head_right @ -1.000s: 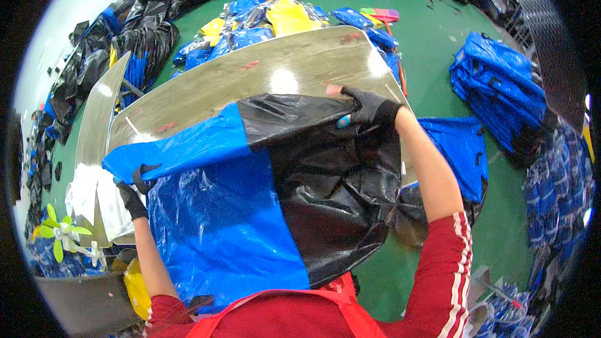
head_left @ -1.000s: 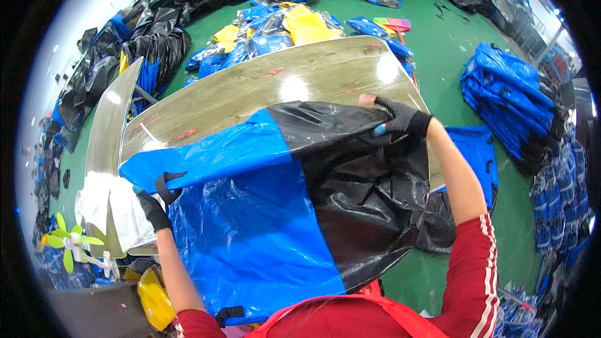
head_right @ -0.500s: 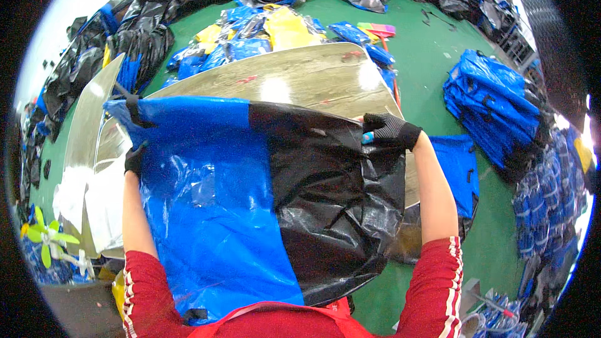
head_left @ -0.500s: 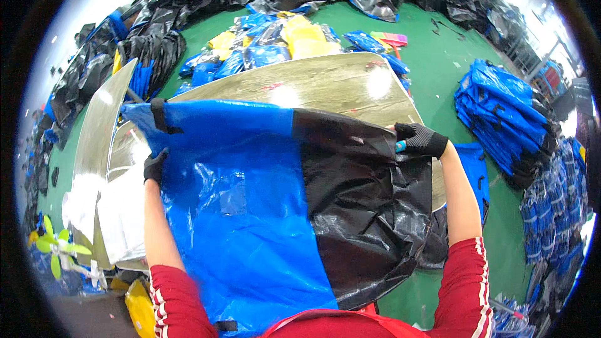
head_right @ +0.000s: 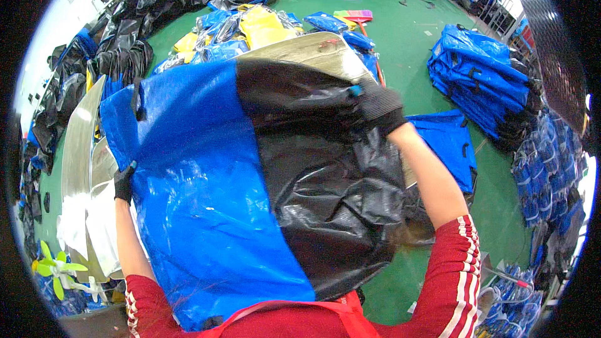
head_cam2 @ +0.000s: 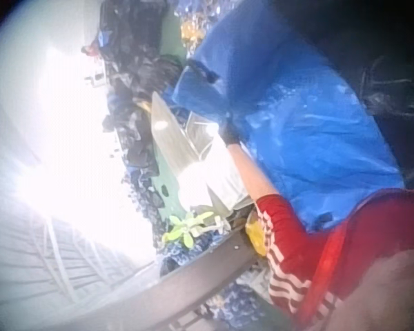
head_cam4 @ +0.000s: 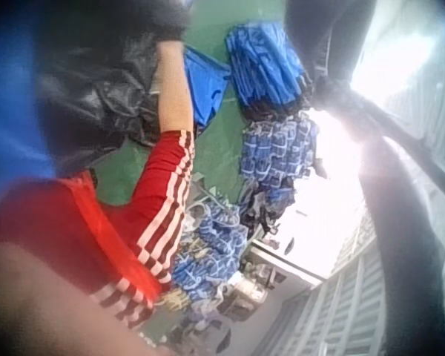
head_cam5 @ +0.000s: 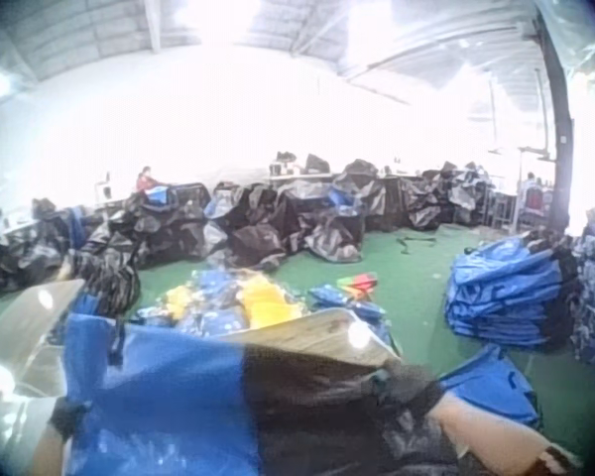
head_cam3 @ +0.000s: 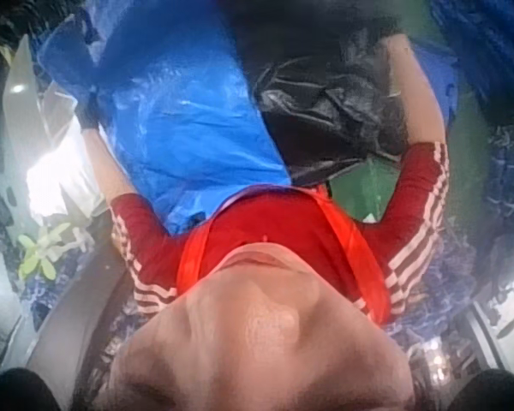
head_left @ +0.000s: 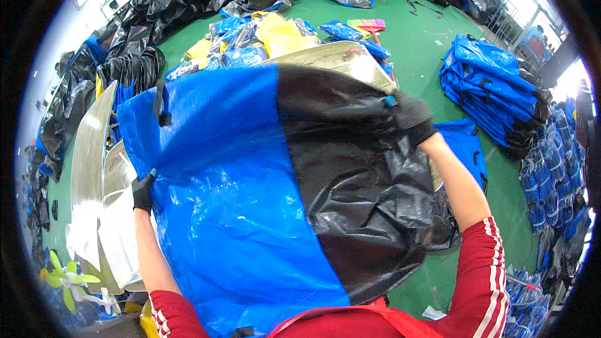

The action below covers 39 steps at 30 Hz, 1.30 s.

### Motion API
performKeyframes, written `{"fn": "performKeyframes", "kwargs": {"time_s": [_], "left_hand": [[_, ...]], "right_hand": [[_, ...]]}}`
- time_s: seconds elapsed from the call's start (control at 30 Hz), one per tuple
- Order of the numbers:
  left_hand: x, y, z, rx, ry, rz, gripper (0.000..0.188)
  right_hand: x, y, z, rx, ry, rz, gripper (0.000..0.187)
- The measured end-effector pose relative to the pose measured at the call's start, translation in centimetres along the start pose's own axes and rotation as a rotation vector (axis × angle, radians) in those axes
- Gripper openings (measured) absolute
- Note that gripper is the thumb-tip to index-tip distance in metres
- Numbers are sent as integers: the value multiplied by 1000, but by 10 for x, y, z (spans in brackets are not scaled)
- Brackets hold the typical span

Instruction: The person repeatedly folds blue and black plastic bags on a table and places each folded bag into a clear plastic sleeve. The person handles the bags one at a time, folding them into compact rectangles before inserting them into sleeves.

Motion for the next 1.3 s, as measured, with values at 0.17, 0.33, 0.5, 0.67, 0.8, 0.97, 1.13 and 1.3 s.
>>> {"fn": "performKeyframes", "kwargs": {"time_s": [0.17, 0.33, 0.5, 0.67, 0.8, 0.97, 1.13, 1.3], "left_hand": [[-17, -3, 1, 446, -449, -162, 71], [-158, -110, -141, 440, -557, -977, 76], [-237, -143, -368, 935, 145, -1346, 56], [-208, -93, -354, 916, 474, -820, 55], [-276, -134, -272, 906, 414, -613, 53], [-328, -218, -206, 930, 161, -906, 57], [-192, -74, -176, 1360, -3, -568, 77], [-155, -43, -164, 1353, 153, -346, 64]], "right_hand": [[2, -40, 14, 84, 105, 55, 38], [38, 28, 48, 988, 292, -93, 83], [58, 182, 53, 161, 127, 481, 40], [-39, 162, -6, 479, 283, 503, 54], [-77, 141, -40, -30, 606, 535, 50], [-63, 154, -28, -107, 964, 561, 56], [-40, 150, -9, 35, 294, 594, 69], [-55, 125, -79, -152, 329, 492, 74]]}}
Point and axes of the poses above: each hand's wrist, its own x-axis towards the middle knuckle, its own z-axis out of the back of the hand, y = z × x, the point moved 9 cm from there along x, towards the middle knuckle, and after that the axes turned 8 degrees about z, right-handed, at the moved point
